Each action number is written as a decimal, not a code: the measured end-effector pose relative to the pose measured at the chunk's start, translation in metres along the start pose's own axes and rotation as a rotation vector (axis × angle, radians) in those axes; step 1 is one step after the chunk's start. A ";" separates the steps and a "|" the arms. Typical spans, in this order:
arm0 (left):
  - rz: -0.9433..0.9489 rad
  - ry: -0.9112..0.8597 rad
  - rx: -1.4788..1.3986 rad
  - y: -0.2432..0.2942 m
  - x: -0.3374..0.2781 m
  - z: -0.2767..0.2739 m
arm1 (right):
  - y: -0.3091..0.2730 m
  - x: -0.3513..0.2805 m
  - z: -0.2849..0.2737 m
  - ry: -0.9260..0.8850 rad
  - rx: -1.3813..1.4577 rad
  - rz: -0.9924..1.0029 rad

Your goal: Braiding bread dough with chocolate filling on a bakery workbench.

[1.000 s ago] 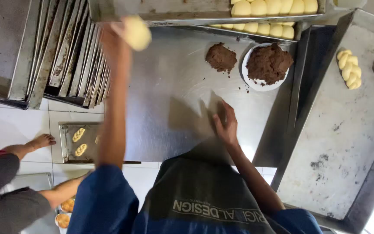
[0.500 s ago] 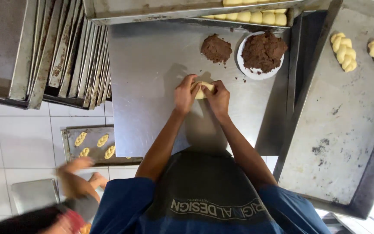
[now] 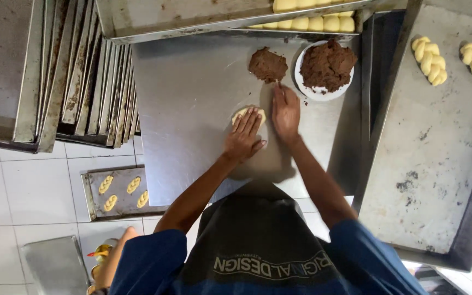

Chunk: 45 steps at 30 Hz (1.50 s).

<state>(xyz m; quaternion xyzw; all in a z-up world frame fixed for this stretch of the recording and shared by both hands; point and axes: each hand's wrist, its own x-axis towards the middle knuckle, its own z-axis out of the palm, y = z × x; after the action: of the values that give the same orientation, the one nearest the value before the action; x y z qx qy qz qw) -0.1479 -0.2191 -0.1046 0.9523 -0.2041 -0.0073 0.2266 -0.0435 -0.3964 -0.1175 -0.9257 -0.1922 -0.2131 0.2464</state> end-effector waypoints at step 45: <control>-0.146 0.228 -0.098 -0.031 0.019 -0.021 | -0.048 0.024 -0.030 -0.529 0.123 -0.294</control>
<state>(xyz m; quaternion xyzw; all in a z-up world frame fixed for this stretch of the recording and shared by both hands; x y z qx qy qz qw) -0.1164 -0.1916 -0.0975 0.9471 -0.1066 0.0745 0.2933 -0.0544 -0.3680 -0.0639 -0.8948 -0.3939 0.0140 0.2097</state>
